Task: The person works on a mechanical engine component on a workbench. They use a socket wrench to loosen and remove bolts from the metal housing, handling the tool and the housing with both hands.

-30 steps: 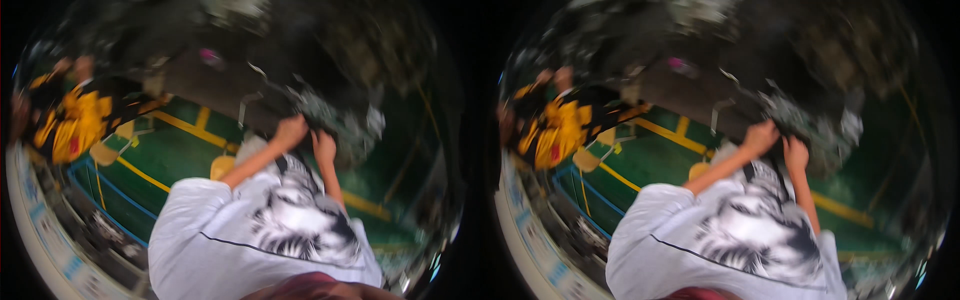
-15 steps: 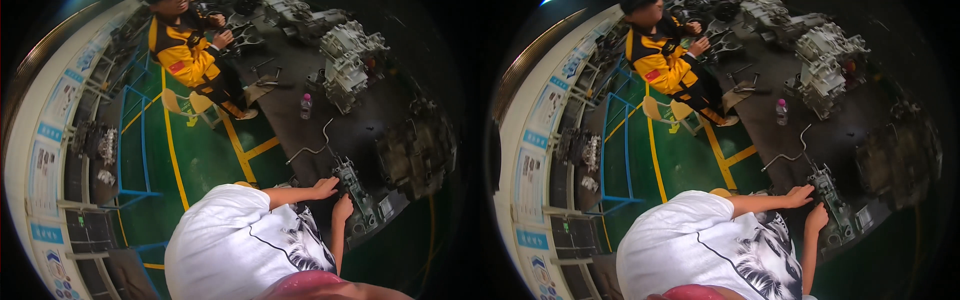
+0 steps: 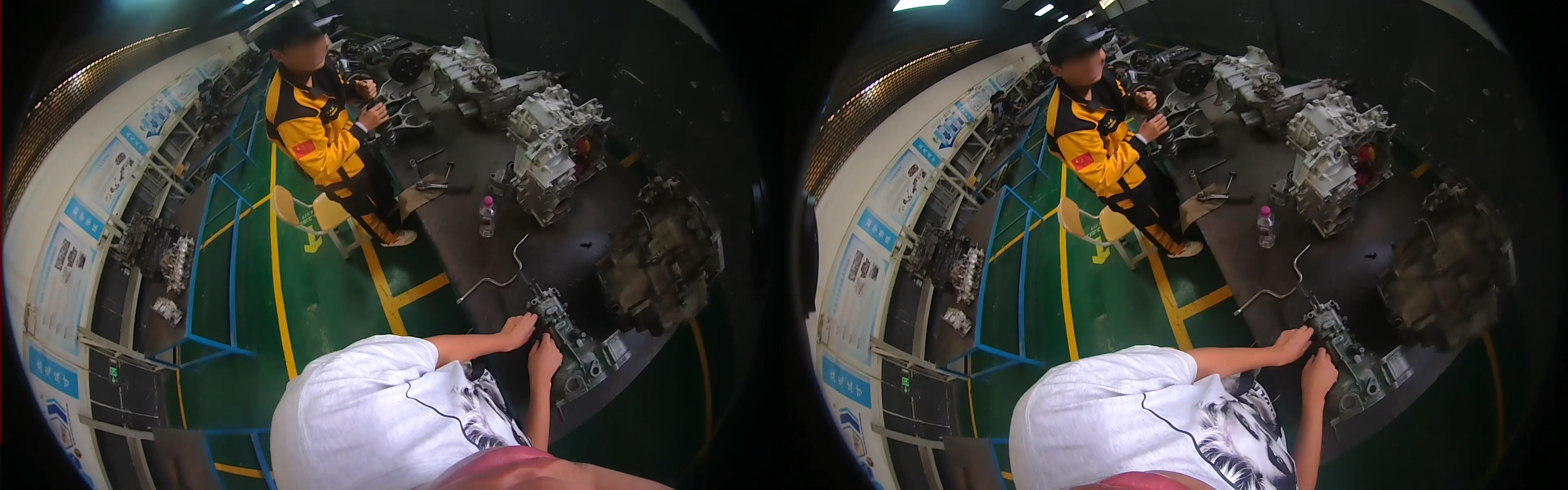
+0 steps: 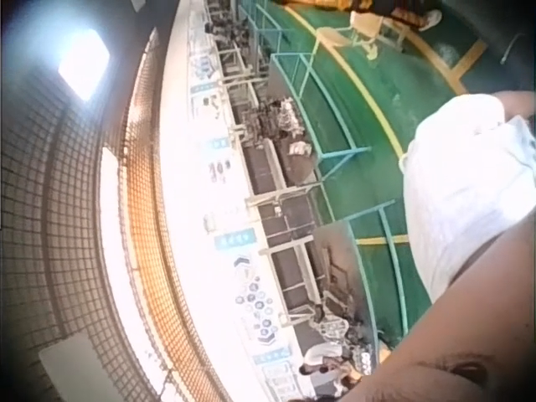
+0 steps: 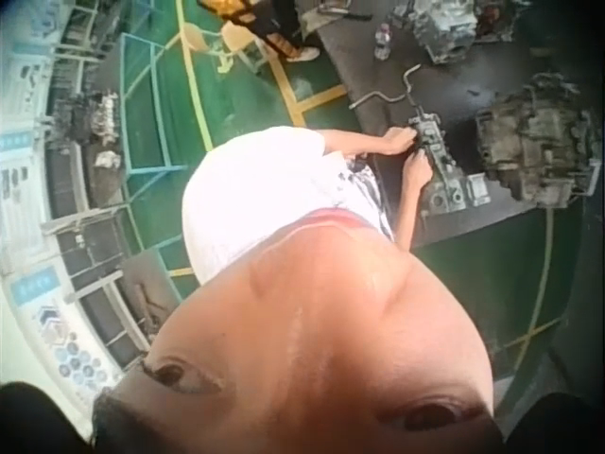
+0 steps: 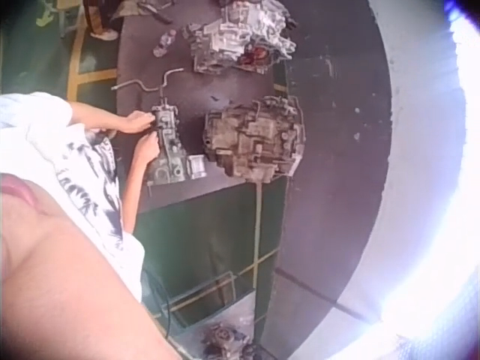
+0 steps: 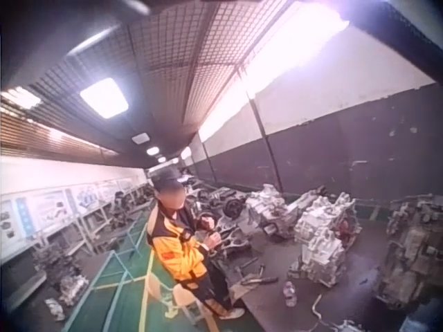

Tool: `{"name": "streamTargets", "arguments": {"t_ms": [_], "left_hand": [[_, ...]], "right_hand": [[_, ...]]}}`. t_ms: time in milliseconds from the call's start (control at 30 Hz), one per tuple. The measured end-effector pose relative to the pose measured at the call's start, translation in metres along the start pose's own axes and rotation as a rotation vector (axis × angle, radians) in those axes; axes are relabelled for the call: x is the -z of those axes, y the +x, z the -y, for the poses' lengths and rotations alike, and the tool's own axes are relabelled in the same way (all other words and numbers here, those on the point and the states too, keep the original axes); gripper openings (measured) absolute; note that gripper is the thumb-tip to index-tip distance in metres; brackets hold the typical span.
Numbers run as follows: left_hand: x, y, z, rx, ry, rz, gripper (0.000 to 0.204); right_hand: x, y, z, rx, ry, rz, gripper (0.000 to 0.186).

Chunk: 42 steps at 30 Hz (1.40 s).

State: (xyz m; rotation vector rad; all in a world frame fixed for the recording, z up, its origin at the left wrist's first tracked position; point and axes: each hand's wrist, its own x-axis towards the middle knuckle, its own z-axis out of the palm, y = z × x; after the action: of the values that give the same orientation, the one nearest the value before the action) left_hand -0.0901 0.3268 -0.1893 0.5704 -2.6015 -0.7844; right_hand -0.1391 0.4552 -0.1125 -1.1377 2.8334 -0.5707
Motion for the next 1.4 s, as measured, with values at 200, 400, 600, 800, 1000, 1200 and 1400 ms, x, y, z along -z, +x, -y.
{"name": "streamTargets", "arguments": {"t_ms": [200,400,600,800,1000,1200,1400], "left_hand": [[0.033,0.006,-0.023,0.037,0.034,0.117,0.022],[0.02,0.009,-0.01,-0.01,-0.001,0.164,0.022],[0.033,0.004,-0.016,0.097,-0.056,0.129,0.023],[0.013,0.004,-0.006,0.141,0.004,0.176,0.029],[0.018,0.015,-0.004,0.054,0.049,0.232,0.025],[0.035,0.011,-0.01,-0.249,0.105,0.12,0.021],[0.034,0.014,0.007,-0.194,0.043,0.218,0.018]], "right_hand": [[-0.01,-0.005,-0.004,0.068,-0.036,-0.034,0.013],[-0.01,0.0,0.0,-0.042,-0.084,-0.017,0.017],[-0.003,-0.002,0.007,-0.107,-0.043,-0.029,0.018],[-0.005,0.002,0.004,-0.034,0.026,0.019,0.018],[-0.011,0.007,0.005,-0.179,-0.088,0.04,0.015],[-0.007,0.007,0.011,-0.238,-0.095,0.053,0.013],[-0.026,0.007,0.007,-0.212,-0.065,0.096,0.021]]}}
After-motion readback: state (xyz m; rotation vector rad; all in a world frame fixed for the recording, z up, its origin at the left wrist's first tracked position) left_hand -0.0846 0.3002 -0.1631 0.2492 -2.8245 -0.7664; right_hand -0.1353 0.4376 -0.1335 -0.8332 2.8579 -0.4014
